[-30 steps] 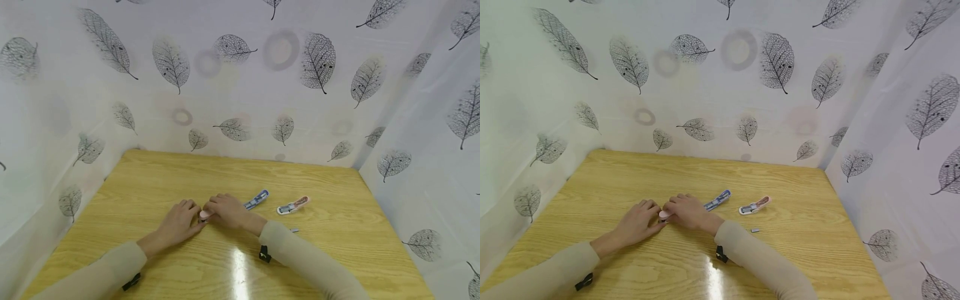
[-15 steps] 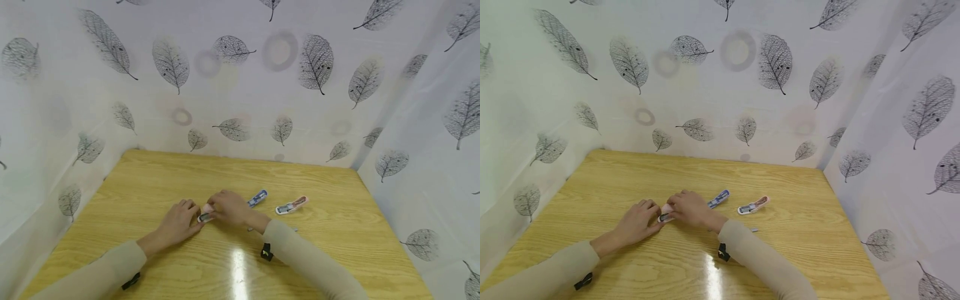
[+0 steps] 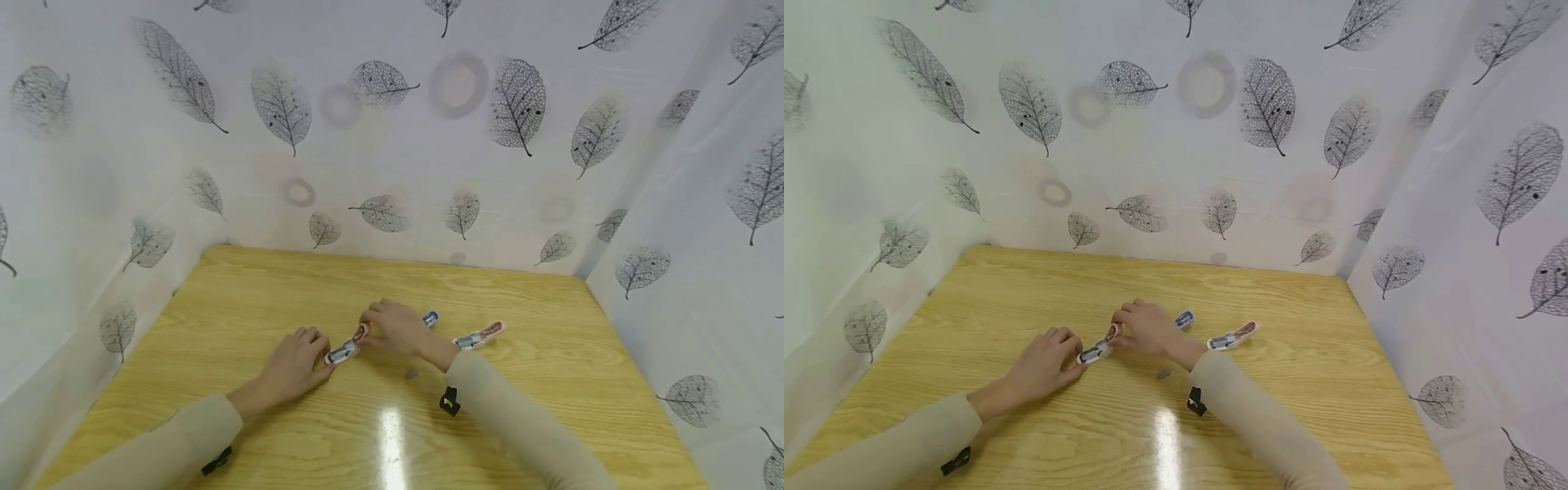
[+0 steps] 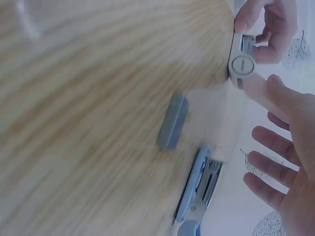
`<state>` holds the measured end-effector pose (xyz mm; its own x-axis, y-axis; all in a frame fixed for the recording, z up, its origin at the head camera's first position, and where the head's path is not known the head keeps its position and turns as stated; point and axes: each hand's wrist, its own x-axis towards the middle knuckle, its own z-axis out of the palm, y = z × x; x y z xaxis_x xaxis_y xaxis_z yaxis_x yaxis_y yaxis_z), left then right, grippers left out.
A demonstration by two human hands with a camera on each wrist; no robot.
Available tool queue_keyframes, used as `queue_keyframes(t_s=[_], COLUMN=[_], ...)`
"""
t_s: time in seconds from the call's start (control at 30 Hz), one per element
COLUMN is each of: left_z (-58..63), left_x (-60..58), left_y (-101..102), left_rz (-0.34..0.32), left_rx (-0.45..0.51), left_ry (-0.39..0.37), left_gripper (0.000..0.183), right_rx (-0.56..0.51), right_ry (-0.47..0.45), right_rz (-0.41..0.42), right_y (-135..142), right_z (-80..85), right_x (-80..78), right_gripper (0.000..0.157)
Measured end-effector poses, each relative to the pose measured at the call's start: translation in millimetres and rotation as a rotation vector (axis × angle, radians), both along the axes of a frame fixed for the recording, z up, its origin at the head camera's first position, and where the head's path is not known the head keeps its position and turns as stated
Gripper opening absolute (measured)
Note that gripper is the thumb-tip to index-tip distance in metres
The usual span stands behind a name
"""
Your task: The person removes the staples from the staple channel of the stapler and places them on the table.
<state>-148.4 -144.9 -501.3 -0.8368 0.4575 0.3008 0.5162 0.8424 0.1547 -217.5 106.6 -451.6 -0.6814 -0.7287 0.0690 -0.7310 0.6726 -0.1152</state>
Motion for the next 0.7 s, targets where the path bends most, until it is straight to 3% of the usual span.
queue_keyframes(t_s=[0.17,0.53,0.7], left_z=[0.6,1.4,0.9], left_x=[2.0,1.6,-0.3], left_y=[2.1,8.6,10.6], left_rz=[0.01,0.036,0.06], left_rx=[-0.008,-0.034,-0.038], left_ry=[-0.001,0.032,0.001], left_gripper=[0.029,0.028,0.029], right_rx=[0.023,0.028,0.0], right_ry=[0.037,0.026,0.009], right_rz=[-0.012,-0.055,-0.077], right_y=[6.3,10.4,10.5], right_z=[-1.1,-11.4,-10.5], right_x=[-3.8,-11.5,-11.0], right_gripper=[0.044,0.045,0.047])
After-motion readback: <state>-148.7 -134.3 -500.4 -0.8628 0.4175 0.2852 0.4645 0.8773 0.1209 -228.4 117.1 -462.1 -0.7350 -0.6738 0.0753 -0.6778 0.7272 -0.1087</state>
